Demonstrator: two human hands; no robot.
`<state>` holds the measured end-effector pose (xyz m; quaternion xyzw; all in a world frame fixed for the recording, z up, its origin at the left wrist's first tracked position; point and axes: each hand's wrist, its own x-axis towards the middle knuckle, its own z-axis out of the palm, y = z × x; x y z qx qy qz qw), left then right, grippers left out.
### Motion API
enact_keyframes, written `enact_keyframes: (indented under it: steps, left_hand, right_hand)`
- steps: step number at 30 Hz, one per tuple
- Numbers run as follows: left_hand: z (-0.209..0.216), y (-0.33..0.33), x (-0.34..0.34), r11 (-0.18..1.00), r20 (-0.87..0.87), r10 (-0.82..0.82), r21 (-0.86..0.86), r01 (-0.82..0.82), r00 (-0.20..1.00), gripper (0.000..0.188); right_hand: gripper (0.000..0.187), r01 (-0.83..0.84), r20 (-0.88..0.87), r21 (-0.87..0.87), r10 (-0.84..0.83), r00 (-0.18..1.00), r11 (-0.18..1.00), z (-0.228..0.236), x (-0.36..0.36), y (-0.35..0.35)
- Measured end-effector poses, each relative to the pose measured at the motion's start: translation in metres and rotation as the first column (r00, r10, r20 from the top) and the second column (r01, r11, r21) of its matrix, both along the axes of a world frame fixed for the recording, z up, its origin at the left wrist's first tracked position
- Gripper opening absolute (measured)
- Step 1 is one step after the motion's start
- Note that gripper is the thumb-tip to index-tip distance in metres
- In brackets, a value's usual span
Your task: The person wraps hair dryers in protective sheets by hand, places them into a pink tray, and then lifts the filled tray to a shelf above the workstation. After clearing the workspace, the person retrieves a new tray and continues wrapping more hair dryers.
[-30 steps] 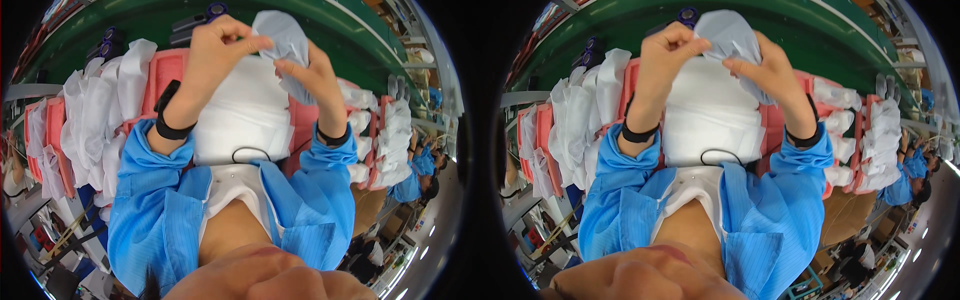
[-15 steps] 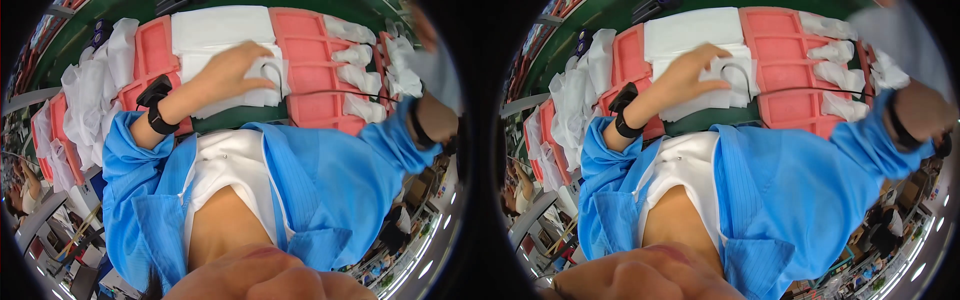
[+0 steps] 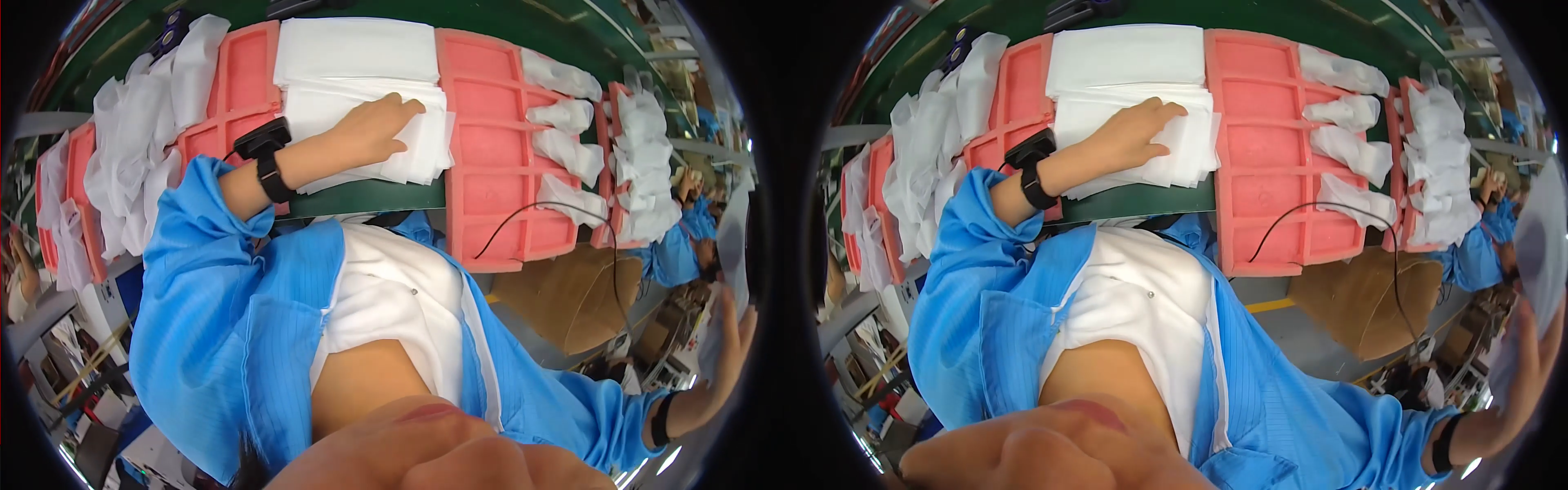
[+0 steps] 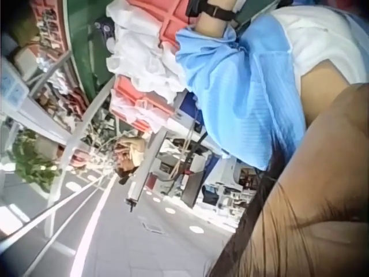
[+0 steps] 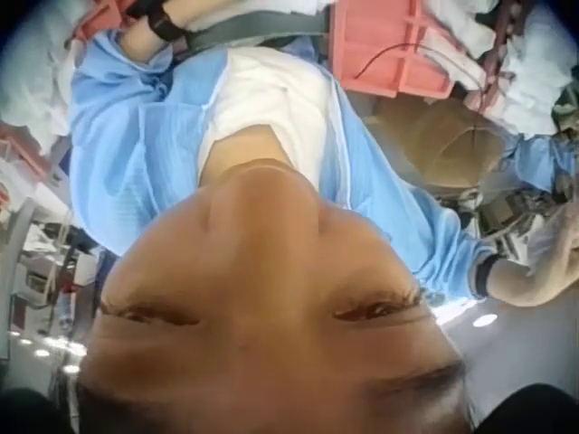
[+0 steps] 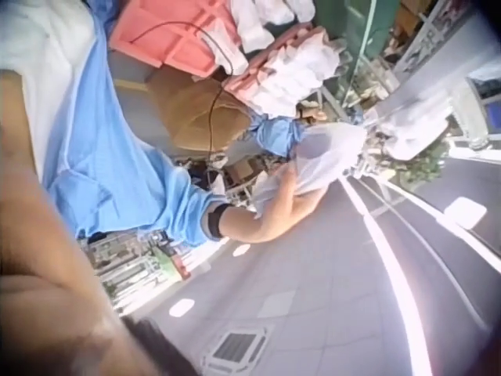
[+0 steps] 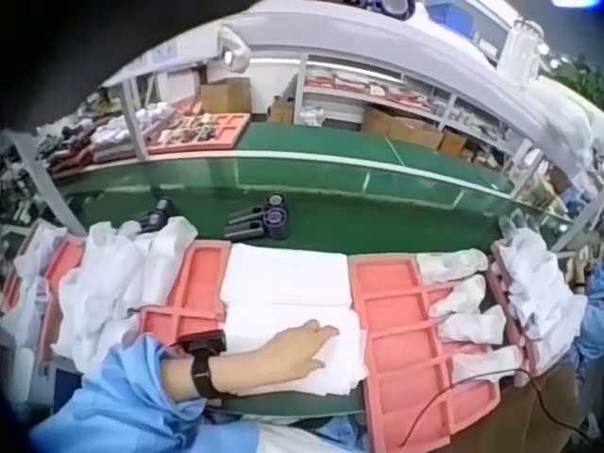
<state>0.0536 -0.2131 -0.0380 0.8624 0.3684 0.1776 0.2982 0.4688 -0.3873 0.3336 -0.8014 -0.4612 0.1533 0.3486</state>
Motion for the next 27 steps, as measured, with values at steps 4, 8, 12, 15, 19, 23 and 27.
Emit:
enact_keyframes:
  steps: [4, 8, 12, 15, 19, 23, 27]
  left_hand:
    - [0.002, 0.006, 0.016, 0.992, 0.107, 0.014, -0.123, -0.001, 0.994, 0.042]
    - [0.032, 0.043, 0.023, 0.999, 0.207, 0.021, -0.044, -0.012, 0.978, 0.033]
    - [0.042, 0.105, 0.017, 0.981, 0.188, 0.175, 0.049, -0.187, 0.966, 0.021]
    - [0.02, 0.14, 0.018, 0.968, 0.154, 0.22, 0.09, -0.236, 0.963, 0.017]
    - [0.002, 0.16, 0.013, 0.963, 0.111, 0.218, 0.136, -0.232, 0.97, 0.02]
    - [-0.006, 0.178, 0.0, 0.941, 0.133, 0.281, 0.155, -0.3, 0.95, 0.026]
    - [-0.014, 0.188, -0.001, 0.932, 0.169, 0.273, 0.197, -0.304, 0.947, 0.027]
  right_hand:
    - [0.043, -0.3, 0.15, -0.157, 0.322, 0.935, 0.941, -0.072, -0.013, 0.088]
    - [0.061, -0.602, 0.677, 0.046, 0.418, 0.605, 0.797, -0.191, -0.038, 0.254]
    - [0.077, -0.605, 0.535, 0.181, 0.439, 0.722, 0.775, -0.288, -0.117, 0.411]
    - [0.078, -0.472, 0.487, 0.152, 0.35, 0.8, 0.868, -0.345, -0.146, 0.48]
    - [0.072, -0.453, 0.615, 0.003, 0.356, 0.704, 0.892, -0.397, -0.166, 0.52]
    - [0.064, -0.656, 0.62, 0.19, 0.429, 0.657, 0.731, -0.36, -0.243, 0.533]
    - [0.057, -0.843, -0.144, 0.318, 0.901, 0.409, 0.434, -0.385, -0.297, 0.558]
